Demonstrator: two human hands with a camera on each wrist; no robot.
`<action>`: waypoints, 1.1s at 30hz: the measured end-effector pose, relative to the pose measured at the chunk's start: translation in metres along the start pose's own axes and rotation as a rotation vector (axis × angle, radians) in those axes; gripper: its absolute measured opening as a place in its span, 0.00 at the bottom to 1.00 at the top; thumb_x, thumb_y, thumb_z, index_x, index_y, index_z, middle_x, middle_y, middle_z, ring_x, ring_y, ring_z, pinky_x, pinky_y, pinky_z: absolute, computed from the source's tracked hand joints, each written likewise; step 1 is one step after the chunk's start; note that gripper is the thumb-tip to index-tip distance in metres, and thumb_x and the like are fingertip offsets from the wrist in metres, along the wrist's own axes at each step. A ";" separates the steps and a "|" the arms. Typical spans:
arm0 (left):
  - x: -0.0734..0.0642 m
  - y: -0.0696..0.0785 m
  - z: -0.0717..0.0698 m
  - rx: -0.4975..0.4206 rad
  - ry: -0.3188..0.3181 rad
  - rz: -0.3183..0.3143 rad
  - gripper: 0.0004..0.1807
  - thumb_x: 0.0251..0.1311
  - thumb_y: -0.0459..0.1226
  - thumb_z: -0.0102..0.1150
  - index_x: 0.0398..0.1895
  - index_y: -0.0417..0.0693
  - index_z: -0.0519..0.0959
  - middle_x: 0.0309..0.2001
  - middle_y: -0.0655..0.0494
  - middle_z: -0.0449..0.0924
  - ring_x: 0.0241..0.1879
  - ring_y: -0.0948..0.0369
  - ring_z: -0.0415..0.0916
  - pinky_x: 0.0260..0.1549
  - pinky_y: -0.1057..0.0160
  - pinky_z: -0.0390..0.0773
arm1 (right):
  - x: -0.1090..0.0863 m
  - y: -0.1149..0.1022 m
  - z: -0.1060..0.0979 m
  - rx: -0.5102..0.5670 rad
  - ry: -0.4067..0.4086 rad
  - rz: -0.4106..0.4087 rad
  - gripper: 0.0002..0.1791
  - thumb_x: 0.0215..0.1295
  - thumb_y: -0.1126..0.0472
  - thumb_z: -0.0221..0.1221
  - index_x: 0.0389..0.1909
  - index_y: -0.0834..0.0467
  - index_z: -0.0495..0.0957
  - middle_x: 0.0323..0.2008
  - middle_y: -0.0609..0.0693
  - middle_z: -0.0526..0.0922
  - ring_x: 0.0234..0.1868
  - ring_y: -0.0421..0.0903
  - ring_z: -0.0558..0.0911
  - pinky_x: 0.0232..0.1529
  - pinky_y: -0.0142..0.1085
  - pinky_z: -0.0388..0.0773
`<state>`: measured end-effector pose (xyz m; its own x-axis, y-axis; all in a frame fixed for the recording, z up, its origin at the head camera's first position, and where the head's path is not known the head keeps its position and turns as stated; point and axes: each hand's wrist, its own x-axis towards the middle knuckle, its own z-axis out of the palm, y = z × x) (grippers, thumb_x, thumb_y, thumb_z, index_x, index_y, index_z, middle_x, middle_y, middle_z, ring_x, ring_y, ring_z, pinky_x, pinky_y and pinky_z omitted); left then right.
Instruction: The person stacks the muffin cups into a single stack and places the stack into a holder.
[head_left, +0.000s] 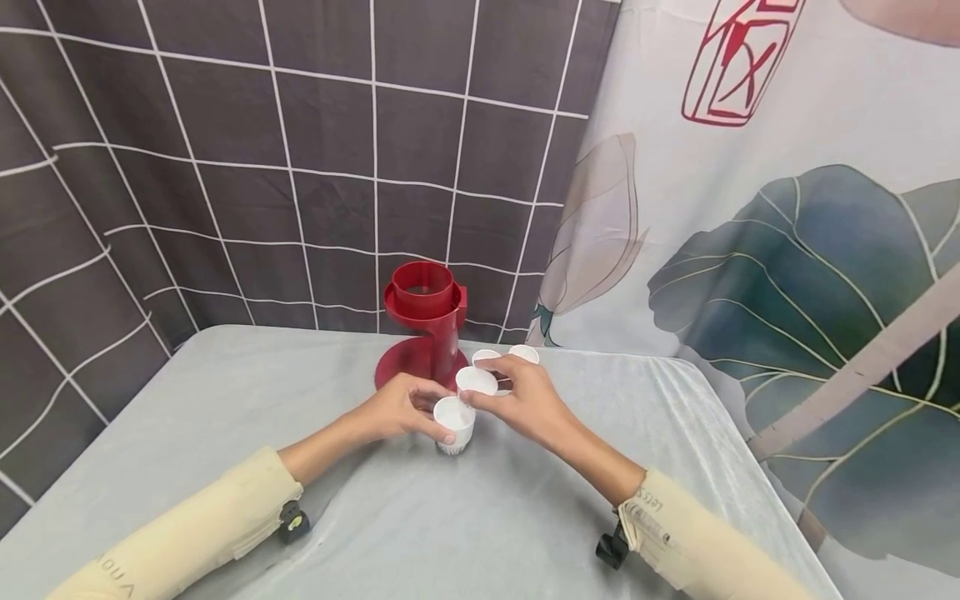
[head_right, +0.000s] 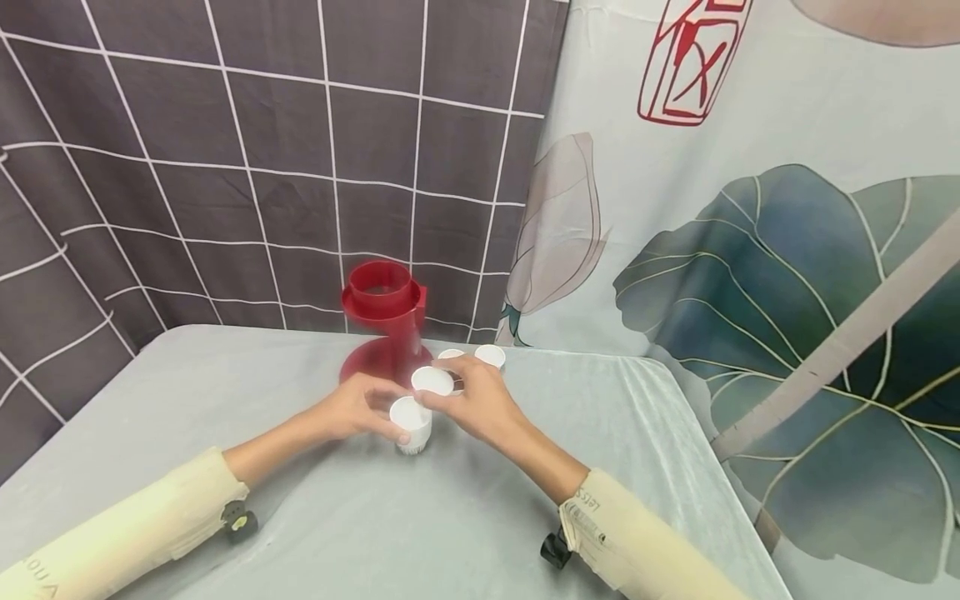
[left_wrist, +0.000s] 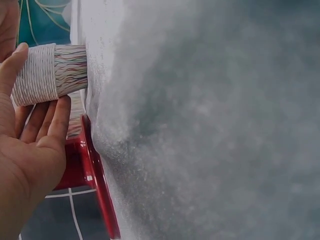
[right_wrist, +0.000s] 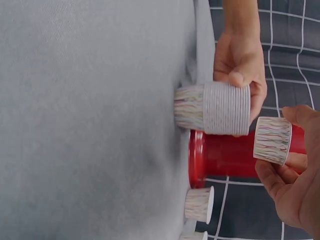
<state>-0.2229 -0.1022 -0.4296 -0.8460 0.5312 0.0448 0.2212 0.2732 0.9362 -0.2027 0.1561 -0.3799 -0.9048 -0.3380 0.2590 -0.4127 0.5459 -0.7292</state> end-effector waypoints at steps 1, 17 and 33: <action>0.000 0.000 0.000 0.007 -0.001 0.002 0.29 0.57 0.33 0.86 0.63 0.36 0.89 0.53 0.43 0.95 0.52 0.51 0.96 0.52 0.66 0.92 | 0.000 -0.001 0.001 0.005 -0.004 -0.011 0.26 0.66 0.53 0.79 0.63 0.59 0.90 0.55 0.53 0.93 0.53 0.50 0.94 0.59 0.46 0.93; 0.002 -0.001 -0.002 0.029 -0.041 0.033 0.25 0.58 0.35 0.86 0.59 0.40 0.91 0.53 0.45 0.95 0.54 0.51 0.95 0.57 0.62 0.92 | -0.004 -0.004 0.013 0.041 -0.048 -0.039 0.26 0.65 0.52 0.81 0.62 0.54 0.91 0.53 0.46 0.93 0.54 0.45 0.93 0.59 0.40 0.92; 0.000 -0.004 -0.002 0.003 -0.039 0.037 0.26 0.59 0.34 0.85 0.61 0.39 0.90 0.52 0.45 0.95 0.52 0.54 0.95 0.57 0.62 0.92 | -0.009 0.006 0.024 0.051 -0.108 -0.081 0.29 0.61 0.54 0.84 0.62 0.57 0.91 0.53 0.49 0.95 0.53 0.46 0.92 0.57 0.37 0.93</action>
<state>-0.2253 -0.1050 -0.4329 -0.8177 0.5719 0.0659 0.2536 0.2551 0.9331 -0.1946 0.1445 -0.4020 -0.8509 -0.4617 0.2506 -0.4758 0.4749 -0.7403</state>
